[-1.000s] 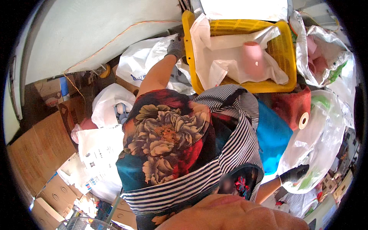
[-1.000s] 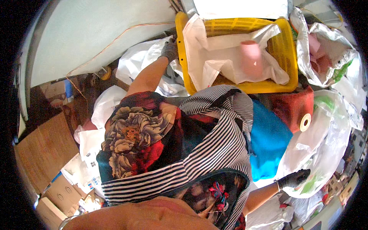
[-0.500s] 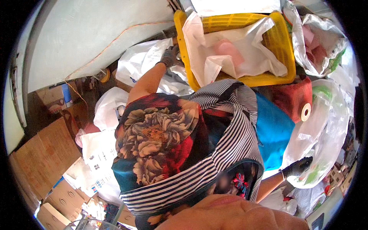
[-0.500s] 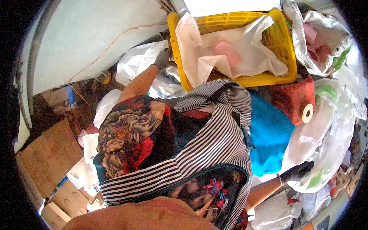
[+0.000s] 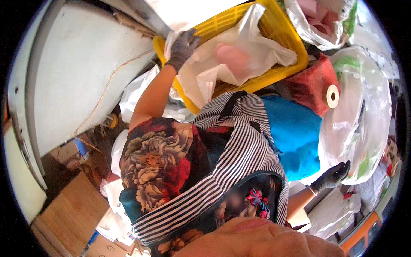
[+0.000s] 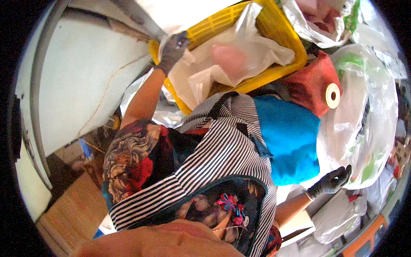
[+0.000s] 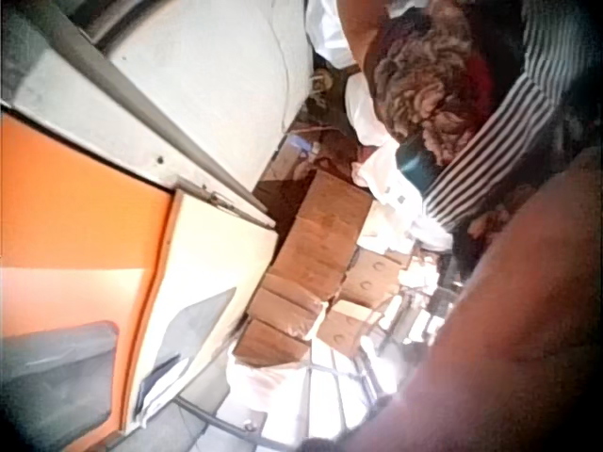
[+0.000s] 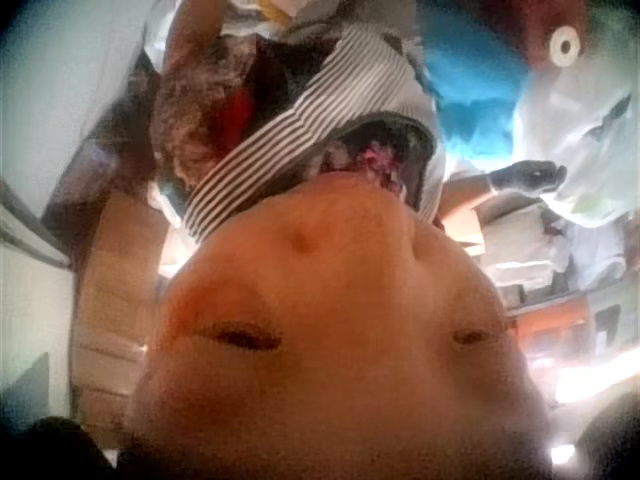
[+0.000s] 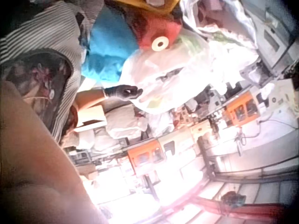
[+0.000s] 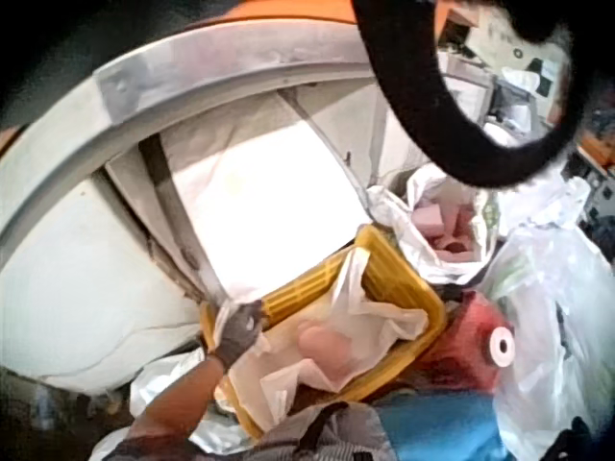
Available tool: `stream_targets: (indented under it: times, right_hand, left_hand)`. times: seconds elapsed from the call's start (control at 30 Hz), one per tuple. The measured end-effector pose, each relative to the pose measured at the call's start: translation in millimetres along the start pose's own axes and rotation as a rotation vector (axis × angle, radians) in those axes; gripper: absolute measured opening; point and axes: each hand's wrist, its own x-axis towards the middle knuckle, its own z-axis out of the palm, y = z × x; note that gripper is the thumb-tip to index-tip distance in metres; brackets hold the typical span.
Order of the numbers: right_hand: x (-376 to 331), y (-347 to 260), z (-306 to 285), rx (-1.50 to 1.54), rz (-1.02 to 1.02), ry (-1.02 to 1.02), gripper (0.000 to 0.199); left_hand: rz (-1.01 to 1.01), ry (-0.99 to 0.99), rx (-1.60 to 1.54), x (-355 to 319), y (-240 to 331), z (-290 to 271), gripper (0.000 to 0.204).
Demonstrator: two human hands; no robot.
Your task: The person fits grey lids onto pink pitcher bodies by hand and places the finished pitchers into a cardboard box.
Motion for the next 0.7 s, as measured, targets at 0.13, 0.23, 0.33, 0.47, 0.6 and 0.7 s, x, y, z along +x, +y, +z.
stream_targets:
  times: [0.13, 0.23, 0.33, 0.47, 0.6, 0.7]
  right_hand:
    - [-8, -12, -28, -0.153, 0.06, -0.151, 0.024]
    - [-21, -16, -60, -0.251, -0.023, -0.23, 0.025]
    - [-37, -17, -84, -0.296, 0.146, -0.237, 0.022]
    - [-38, -27, -83, -0.286, 0.326, -0.166, 0.026]
    - [4, -72, -53, -0.182, 0.171, -0.208, 0.034]
    - [40, -130, -14, 0.217, 0.266, -0.453, 0.055]
  left_hand:
    - [-0.294, -0.444, 0.082, 32, -50, 138, 0.075]
    - [-0.547, -0.631, -0.039, 33, -113, 207, 0.082]
    - [-0.898, -0.854, -0.269, 26, -120, 225, 0.083]
    - [-0.51, -0.556, -0.075, 34, -18, 171, 0.056]
    - [0.433, -0.393, 0.254, 57, 145, 71, 0.06]
    - [0.814, -0.487, 0.016, 58, 261, 11, 0.051]
